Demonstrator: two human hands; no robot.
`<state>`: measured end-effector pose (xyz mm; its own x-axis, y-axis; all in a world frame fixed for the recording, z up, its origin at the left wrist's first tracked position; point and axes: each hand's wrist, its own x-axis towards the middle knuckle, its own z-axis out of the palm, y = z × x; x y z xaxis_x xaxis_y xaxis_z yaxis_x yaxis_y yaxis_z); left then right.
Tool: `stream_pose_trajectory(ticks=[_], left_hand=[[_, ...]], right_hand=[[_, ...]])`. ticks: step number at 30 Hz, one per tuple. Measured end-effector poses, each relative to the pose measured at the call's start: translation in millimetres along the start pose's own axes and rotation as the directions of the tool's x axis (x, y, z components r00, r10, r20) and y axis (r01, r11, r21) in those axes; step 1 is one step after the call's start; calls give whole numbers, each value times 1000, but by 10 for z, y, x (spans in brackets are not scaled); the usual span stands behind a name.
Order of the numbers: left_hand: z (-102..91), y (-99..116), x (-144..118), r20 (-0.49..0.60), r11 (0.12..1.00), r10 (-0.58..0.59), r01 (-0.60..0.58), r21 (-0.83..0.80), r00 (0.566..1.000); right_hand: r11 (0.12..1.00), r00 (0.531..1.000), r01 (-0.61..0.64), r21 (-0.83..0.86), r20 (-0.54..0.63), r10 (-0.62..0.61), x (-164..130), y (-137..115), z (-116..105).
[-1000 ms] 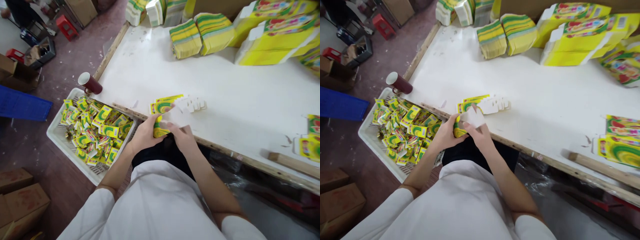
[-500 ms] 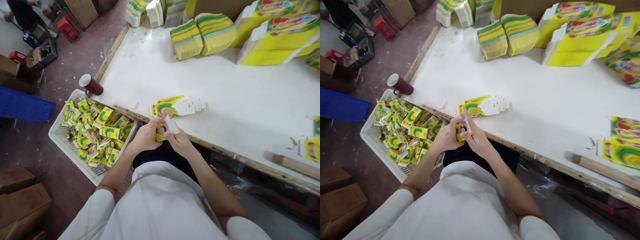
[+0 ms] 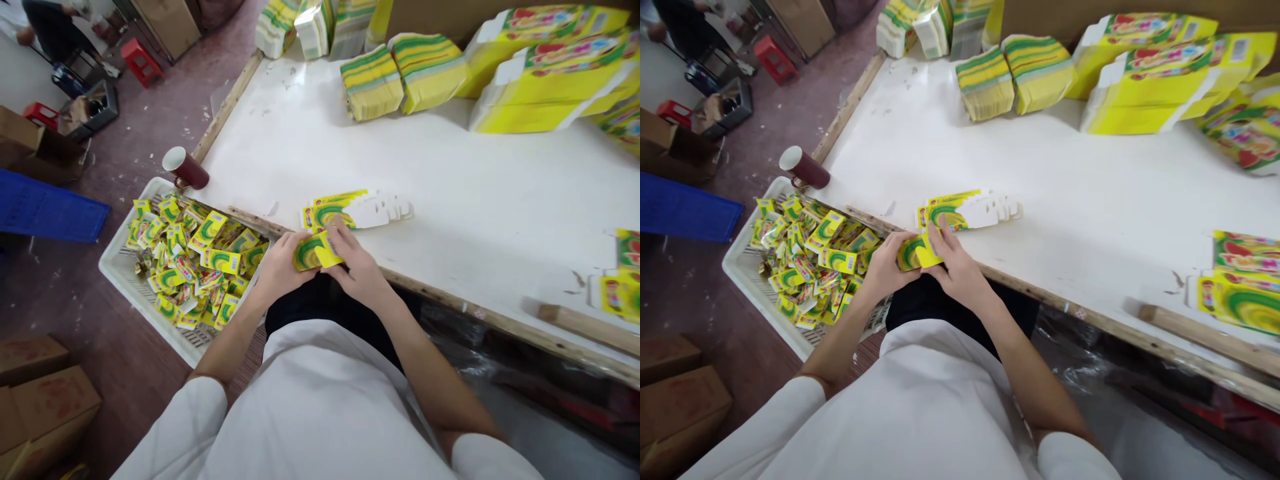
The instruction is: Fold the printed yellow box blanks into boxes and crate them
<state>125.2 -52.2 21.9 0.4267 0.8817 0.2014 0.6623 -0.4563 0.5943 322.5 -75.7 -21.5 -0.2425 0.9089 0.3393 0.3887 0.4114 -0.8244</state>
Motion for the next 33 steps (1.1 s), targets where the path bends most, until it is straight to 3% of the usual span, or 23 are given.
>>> stream_pose_trajectory(ticks=[3, 10, 15, 20, 23, 25, 26, 28, 30, 31, 33], left_hand=[[-67, -21, 17, -28, 999, -13, 13, -29, 1000], [-105, -24, 131, 43, 997, 72, -71, -21, 996], [-68, 3, 135, -34, 997, 71, -70, 37, 997], [-11, -4, 95, -43, 1000, 11, -10, 28, 999], [-79, -120, 19, -38, 999, -48, 49, 9, 998], [-270, -296, -65, -92, 989, -137, 141, 45, 986], [-411, -408, -115, -166, 971, -200, 218, 97, 966], [-738, -639, -223, -410, 875, -304, 422, 236, 860], [-1014, -814, -320, -602, 749, -338, 594, 293, 723], [-1093, -864, -355, -648, 724, -336, 628, 286, 683], [-1091, -876, -383, -633, 777, -357, 595, 207, 687]], right_hand=[[999, 993, 12, -47, 118, -6, -1, -36, -88], [998, 985, 66, 20, 159, -68, 83, -1, -378], [994, 1000, -22, 107, -12, 23, 127, 11, -215], [902, 982, -155, 404, -39, 186, 169, -54, 45], [923, 990, -137, 361, 23, 138, 232, -54, 112], [942, 991, -129, 309, 72, 112, 284, 25, 87], [959, 990, -138, 246, 48, 130, 311, 88, 56], [976, 974, -217, -13, -72, 215, 365, 237, -22], [894, 947, -322, -312, -133, 294, 413, 371, -87], [844, 938, -346, -411, -124, 324, 433, 419, -105], [792, 929, -351, -499, -80, 361, 459, 471, -109]])
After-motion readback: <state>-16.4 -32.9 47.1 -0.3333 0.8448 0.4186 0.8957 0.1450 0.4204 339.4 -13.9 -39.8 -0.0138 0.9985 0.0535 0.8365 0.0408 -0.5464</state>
